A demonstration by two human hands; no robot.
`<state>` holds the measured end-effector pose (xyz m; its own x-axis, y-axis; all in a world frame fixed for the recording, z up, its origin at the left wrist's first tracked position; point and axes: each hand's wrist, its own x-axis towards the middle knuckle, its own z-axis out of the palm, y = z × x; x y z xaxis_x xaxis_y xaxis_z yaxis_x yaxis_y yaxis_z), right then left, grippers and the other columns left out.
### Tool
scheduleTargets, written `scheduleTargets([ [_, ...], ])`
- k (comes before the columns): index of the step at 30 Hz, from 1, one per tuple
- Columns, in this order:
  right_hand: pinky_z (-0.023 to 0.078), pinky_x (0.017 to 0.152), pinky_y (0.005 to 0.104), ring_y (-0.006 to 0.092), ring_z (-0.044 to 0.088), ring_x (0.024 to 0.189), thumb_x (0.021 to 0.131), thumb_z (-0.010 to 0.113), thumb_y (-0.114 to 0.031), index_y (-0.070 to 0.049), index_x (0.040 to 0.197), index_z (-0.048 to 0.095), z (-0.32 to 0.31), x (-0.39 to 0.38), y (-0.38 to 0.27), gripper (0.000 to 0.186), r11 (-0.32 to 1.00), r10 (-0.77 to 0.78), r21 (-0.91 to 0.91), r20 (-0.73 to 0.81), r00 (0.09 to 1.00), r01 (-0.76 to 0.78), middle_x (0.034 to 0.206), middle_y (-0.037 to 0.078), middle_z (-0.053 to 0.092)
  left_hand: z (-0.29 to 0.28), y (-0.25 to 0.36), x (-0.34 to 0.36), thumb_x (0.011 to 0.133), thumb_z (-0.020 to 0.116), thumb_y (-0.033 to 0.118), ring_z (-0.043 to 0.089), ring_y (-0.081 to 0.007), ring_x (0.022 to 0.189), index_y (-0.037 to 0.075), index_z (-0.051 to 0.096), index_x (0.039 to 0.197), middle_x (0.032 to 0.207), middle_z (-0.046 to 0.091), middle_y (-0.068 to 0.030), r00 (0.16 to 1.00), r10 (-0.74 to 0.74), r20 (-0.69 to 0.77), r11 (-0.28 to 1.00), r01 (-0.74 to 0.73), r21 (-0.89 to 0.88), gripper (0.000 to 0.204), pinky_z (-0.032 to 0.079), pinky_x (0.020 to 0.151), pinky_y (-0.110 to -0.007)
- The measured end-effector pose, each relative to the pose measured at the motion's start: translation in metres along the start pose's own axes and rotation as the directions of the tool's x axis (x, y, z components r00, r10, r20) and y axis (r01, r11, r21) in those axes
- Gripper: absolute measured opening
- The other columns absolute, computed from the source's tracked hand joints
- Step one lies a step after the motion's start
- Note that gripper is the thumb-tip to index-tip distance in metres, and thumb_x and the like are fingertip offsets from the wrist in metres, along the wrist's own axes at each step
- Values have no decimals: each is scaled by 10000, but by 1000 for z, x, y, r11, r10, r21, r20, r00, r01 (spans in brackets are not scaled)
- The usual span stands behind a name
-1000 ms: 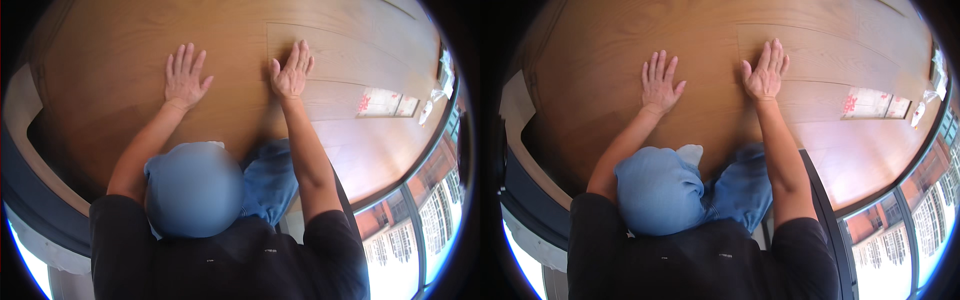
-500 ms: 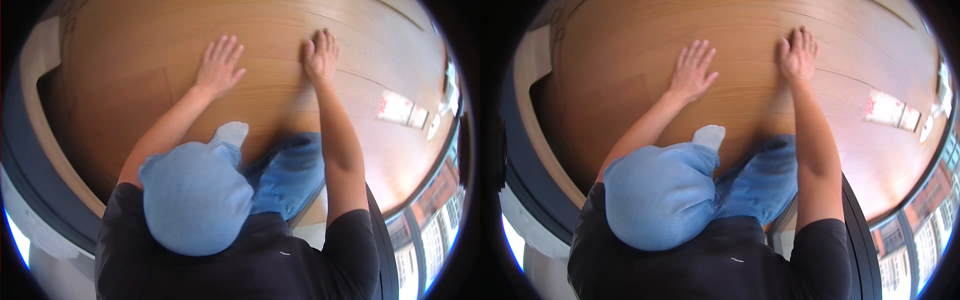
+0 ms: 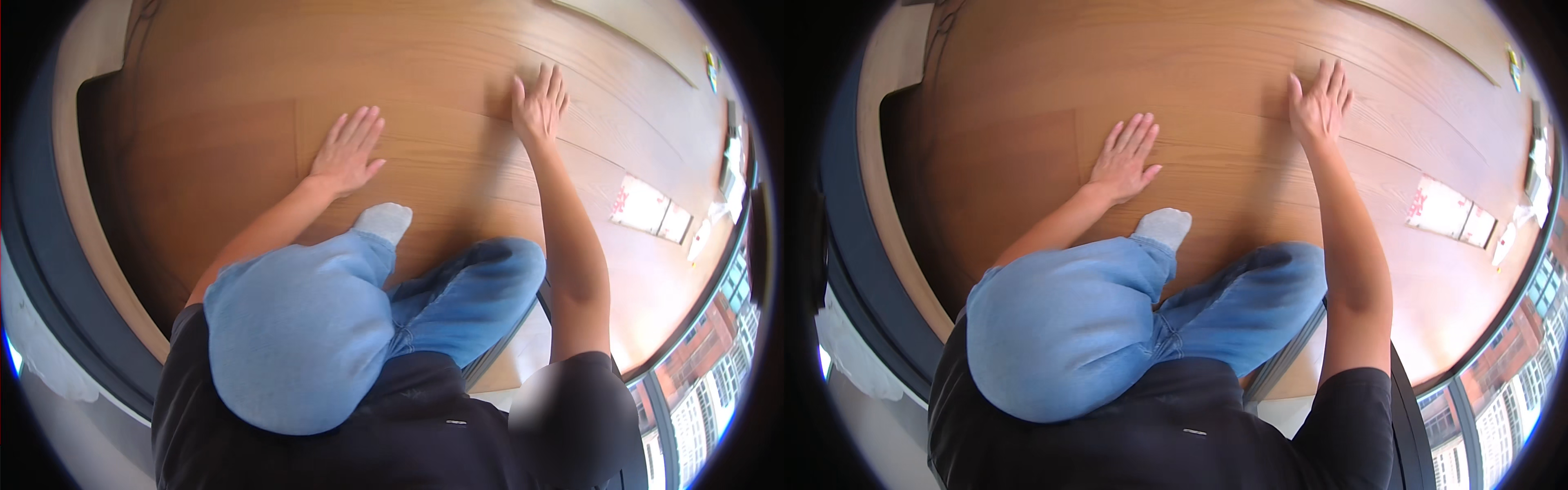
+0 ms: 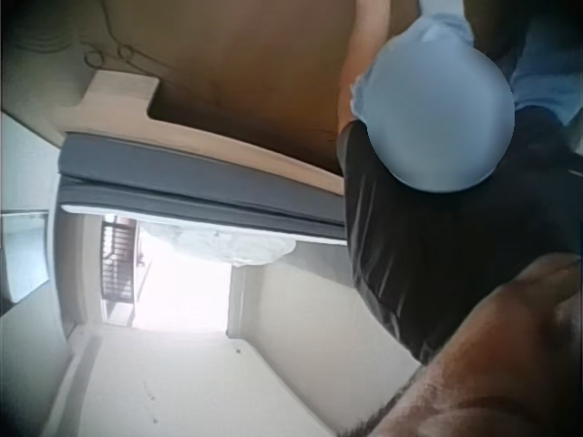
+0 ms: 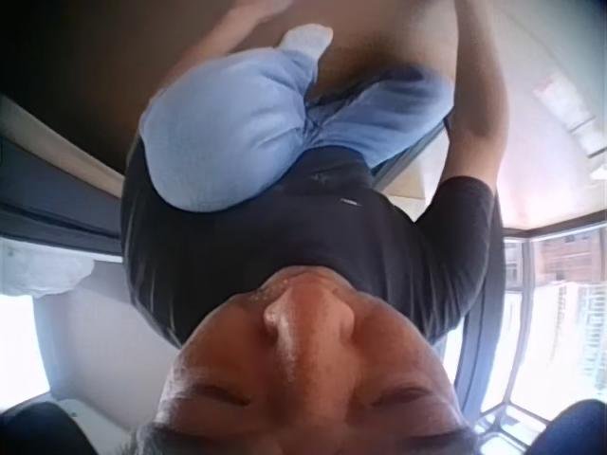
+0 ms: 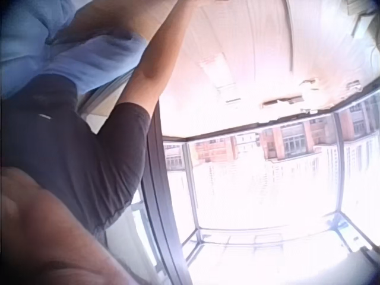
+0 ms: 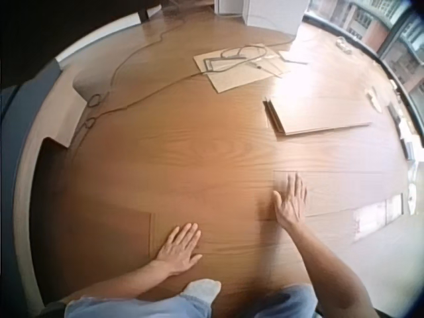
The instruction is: The recorder is measuring, cutting, and installing wood floorboards in a residential room.
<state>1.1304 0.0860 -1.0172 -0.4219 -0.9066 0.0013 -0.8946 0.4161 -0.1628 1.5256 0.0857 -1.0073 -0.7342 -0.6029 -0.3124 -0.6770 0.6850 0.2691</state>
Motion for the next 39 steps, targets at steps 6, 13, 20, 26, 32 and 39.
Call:
scheduleTargets([
  [6, 135, 1240, 569, 388, 211, 1540, 973, 535, -588, -1, 1557, 313, -44, 31, -42, 857, 974, -16, 190, -479, 878, 121, 1653, 218, 259, -13, -6, -12, 1010, 513, 502, 70, -266, 1590, 44, 202, 1624, 1716, 123, -117, 999, -24, 35, 1000, 25, -19, 826, 57, 1284, -468],
  [13, 120, 1262, 508, 307, 210, 1556, 1000, 492, -564, -57, 1579, 320, 21, -21, -24, 789, 999, -49, 17, -53, 997, 50, 1668, 180, 262, -20, -7, -1, 1007, 514, 514, 43, -277, 1592, 37, 159, 1630, 1719, 87, -130, 997, -17, 76, 999, 20, -31, 861, 42, 1283, -474],
  [20, 133, 1261, 493, 289, 228, 1550, 1023, 466, -525, -125, 1556, 401, 23, -17, -15, 669, 997, -56, -59, -57, 997, 53, 1657, 113, 315, -13, -2, -1, 1012, 505, 526, 50, -268, 1591, 48, 181, 1629, 1717, 110, -118, 1000, 7, -1, 997, -7, -77, 844, 49, 1284, -475],
  [26, 135, 1263, 474, 277, 234, 1545, 1036, 448, -497, -163, 1558, 401, 26, -19, -22, 621, 997, -51, -60, -60, 997, 47, 1660, 95, 309, -16, -5, -6, 1027, 494, 514, 77, -251, 1587, 60, 213, 1623, 1716, 128, -101, 1000, 2, -27, 996, -4, -84, 800, 83, 1285, -467],
  [32, 141, 1262, 478, 279, 247, 1538, 1035, 450, -485, -156, 1548, 413, 23, -21, -20, 610, 996, -36, -79, -54, 998, 32, 1648, 98, 329, -58, -41, 26, 1033, 522, 454, 336, -291, 1497, 44, 468, 1499, 1612, 384, -139, 988, -28, -149, 999, 25, -22, 623, 236, 1244, -495],
  [39, 165, 1254, 500, 295, 273, 1529, 1026, 473, -458, -144, 1520, 448, 24, -15, -26, 585, 997, -71, -23, -97, 993, 69, 1621, 118, 371, -69, -89, 100, 1031, 493, 497, 300, -332, 1512, 101, 447, 1528, 1623, 350, -173, 880, -123, -458, 992, 127, -21, 637, 223, 1240, -505],
])
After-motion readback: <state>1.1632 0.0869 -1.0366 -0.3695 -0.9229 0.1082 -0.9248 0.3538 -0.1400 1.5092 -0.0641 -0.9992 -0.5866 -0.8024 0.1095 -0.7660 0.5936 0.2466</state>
